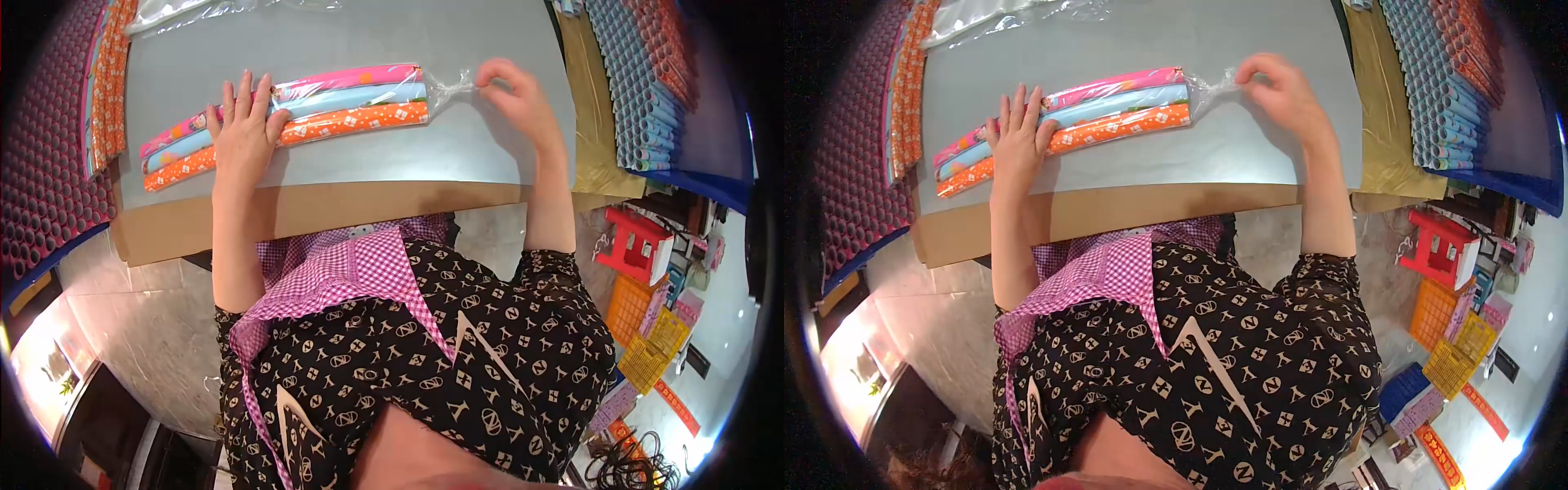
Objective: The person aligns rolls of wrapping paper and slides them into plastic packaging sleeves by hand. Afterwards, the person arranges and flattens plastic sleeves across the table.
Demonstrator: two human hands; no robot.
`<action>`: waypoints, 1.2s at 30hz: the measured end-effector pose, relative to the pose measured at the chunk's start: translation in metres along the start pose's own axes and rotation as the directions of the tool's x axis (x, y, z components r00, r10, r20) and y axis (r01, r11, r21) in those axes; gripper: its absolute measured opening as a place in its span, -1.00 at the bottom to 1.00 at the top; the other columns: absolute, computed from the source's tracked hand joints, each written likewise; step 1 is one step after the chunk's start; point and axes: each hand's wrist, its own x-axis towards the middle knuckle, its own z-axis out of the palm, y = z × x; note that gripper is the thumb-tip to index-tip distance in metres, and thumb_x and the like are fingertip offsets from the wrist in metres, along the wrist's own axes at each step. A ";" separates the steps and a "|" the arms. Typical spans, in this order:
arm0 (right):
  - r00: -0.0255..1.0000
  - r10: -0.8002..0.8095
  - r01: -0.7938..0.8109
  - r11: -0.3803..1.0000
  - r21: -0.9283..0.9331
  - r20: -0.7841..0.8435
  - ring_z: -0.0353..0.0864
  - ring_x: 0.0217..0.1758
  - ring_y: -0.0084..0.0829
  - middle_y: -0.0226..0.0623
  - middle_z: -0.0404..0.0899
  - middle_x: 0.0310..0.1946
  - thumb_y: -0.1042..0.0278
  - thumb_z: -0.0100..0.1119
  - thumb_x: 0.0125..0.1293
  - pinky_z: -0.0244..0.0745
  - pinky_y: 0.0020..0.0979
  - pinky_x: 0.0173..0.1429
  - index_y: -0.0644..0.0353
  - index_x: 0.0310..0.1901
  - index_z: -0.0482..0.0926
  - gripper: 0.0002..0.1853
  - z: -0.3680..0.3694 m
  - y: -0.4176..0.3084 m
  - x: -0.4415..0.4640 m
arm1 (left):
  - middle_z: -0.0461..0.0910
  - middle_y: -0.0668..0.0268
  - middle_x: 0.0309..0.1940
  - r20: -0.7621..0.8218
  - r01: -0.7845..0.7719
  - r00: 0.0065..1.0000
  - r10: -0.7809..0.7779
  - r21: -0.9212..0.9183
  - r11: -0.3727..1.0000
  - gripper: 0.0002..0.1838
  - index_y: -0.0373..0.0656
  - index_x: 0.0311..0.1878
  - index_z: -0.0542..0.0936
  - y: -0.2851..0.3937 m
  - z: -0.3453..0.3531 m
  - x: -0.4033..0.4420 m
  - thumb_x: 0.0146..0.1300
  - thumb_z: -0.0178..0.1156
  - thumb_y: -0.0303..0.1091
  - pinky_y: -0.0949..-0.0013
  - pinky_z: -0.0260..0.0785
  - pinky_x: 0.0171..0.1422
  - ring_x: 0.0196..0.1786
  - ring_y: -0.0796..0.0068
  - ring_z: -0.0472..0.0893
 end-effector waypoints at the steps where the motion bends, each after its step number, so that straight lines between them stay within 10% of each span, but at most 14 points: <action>1: 1.000 -0.001 0.001 1.000 0.000 0.000 0.55 -0.12 -0.46 -0.32 0.65 -0.18 0.45 0.21 0.23 0.41 -0.44 0.04 0.19 -0.05 0.64 -0.75 -0.001 -0.001 0.000 | 0.20 0.26 0.48 0.001 0.001 1.000 -0.001 -0.004 1.000 -0.39 0.12 0.43 0.31 0.000 0.000 0.000 0.37 0.00 0.12 -0.22 -0.15 0.52 0.52 0.04 0.13; 4: 0.946 0.296 -0.222 0.889 0.399 -0.132 0.53 -0.08 -0.53 -0.38 0.62 -0.12 0.46 0.20 0.24 0.40 -0.46 0.08 0.18 -0.06 0.64 -0.77 0.005 -0.005 0.001 | 0.19 0.26 0.48 0.012 -0.002 1.000 0.002 0.009 1.000 -0.40 0.12 0.42 0.32 0.000 -0.001 0.000 0.38 0.00 0.11 -0.22 -0.16 0.52 0.52 0.05 0.12; 7: 0.943 0.304 -0.280 0.945 0.171 -0.137 0.53 -0.09 -0.51 -0.34 0.61 -0.13 0.45 0.20 0.25 0.41 -0.47 0.04 0.20 -0.09 0.64 -0.80 0.022 -0.010 0.006 | 0.12 0.31 0.51 0.042 -0.001 0.999 0.000 0.017 1.000 -0.41 0.15 0.46 0.26 -0.001 0.000 -0.001 0.44 -0.07 0.09 -0.17 -0.23 0.54 0.54 0.10 0.07; 9: 0.916 0.368 -0.330 0.918 -0.219 0.162 0.54 -0.10 -0.49 -0.32 0.61 -0.12 0.46 0.21 0.24 0.43 -0.49 0.01 0.21 -0.10 0.65 -0.80 0.020 -0.022 0.007 | 0.12 0.32 0.51 0.050 -0.003 0.999 0.002 0.019 1.000 -0.41 0.16 0.47 0.26 -0.001 -0.001 0.000 0.44 -0.07 0.09 -0.17 -0.23 0.54 0.54 0.10 0.07; 13: 0.997 -0.015 0.034 0.971 -0.238 0.081 0.56 -0.16 -0.46 -0.30 0.62 -0.17 0.45 0.21 0.24 0.44 -0.48 -0.05 0.22 -0.12 0.65 -0.82 -0.004 0.004 0.002 | 0.12 0.32 0.52 0.053 0.004 0.999 -0.004 0.010 1.000 -0.41 0.16 0.47 0.25 -0.003 0.000 -0.001 0.44 -0.07 0.09 -0.16 -0.23 0.54 0.55 0.11 0.06; 15: 0.963 -0.177 0.144 0.976 -0.166 -0.205 0.57 -0.21 -0.43 -0.31 0.62 -0.26 0.45 0.22 0.23 0.43 -0.46 -0.10 0.25 -0.19 0.62 -0.86 -0.014 0.002 0.000 | 0.12 0.32 0.52 0.054 -0.004 0.999 0.003 0.029 1.000 -0.41 0.15 0.47 0.25 -0.005 0.000 -0.001 0.44 -0.07 0.08 -0.15 -0.23 0.54 0.55 0.11 0.06; 19: 0.931 0.185 -0.146 0.979 0.141 -0.315 0.55 -0.28 -0.46 -0.32 0.59 -0.37 0.45 0.21 0.24 0.42 -0.46 -0.16 0.27 -0.26 0.58 -0.91 0.000 -0.014 -0.005 | 0.12 0.31 0.52 0.069 -0.004 0.998 0.001 0.030 1.000 -0.42 0.14 0.47 0.25 -0.005 0.000 0.000 0.44 -0.07 0.07 -0.15 -0.23 0.54 0.55 0.11 0.05; 21: 0.948 0.251 -0.306 0.888 -0.343 -0.197 0.50 -0.32 -0.55 -0.39 0.56 -0.42 0.45 0.20 0.26 0.40 -0.50 -0.19 0.26 -0.29 0.56 -0.92 0.015 -0.006 -0.004 | 0.14 0.30 0.50 0.047 -0.012 0.999 0.012 0.017 1.000 -0.41 0.13 0.45 0.28 -0.006 0.002 -0.001 0.42 -0.05 0.10 -0.17 -0.21 0.54 0.54 0.10 0.08; 24: 0.931 0.358 -0.329 0.906 -0.265 0.070 0.45 -0.36 -0.62 -0.46 0.53 -0.45 0.44 0.19 0.28 0.38 -0.52 -0.22 0.25 -0.26 0.57 -0.92 0.008 -0.020 -0.007 | 0.17 0.28 0.49 0.028 -0.015 1.000 0.015 0.010 1.000 -0.39 0.13 0.43 0.31 -0.008 0.003 0.000 0.39 -0.02 0.13 -0.18 -0.20 0.54 0.53 0.08 0.10; 31: 0.942 0.012 -0.026 0.999 -0.035 -0.334 0.40 -0.38 -0.66 -0.51 0.50 -0.47 0.44 0.18 0.28 0.34 -0.55 -0.25 0.25 -0.30 0.57 -0.93 -0.001 -0.002 -0.019 | 0.15 0.29 0.50 0.052 -0.007 0.999 0.007 0.010 1.000 -0.39 0.14 0.44 0.29 -0.007 0.001 -0.001 0.40 -0.05 0.14 -0.17 -0.20 0.54 0.54 0.09 0.07; 34: 0.823 0.295 -0.243 0.955 0.169 -0.486 0.41 -0.36 -0.69 -0.53 0.51 -0.45 0.42 0.18 0.30 0.33 -0.59 -0.24 0.25 -0.30 0.59 -0.91 -0.002 0.004 -0.028 | 0.14 0.29 0.50 0.055 -0.009 0.998 0.008 0.021 1.000 -0.39 0.14 0.44 0.28 -0.007 0.001 -0.001 0.40 -0.05 0.13 -0.17 -0.20 0.54 0.54 0.09 0.07; 36: 0.831 0.498 -0.523 0.851 -0.044 -0.249 0.41 -0.36 -0.71 -0.56 0.52 -0.44 0.39 0.19 0.31 0.32 -0.62 -0.24 0.25 -0.28 0.62 -0.89 -0.004 0.011 -0.033 | 0.14 0.29 0.50 0.054 -0.013 0.998 0.012 0.019 1.000 -0.39 0.14 0.44 0.28 -0.009 0.002 -0.001 0.41 -0.05 0.13 -0.17 -0.20 0.54 0.54 0.09 0.07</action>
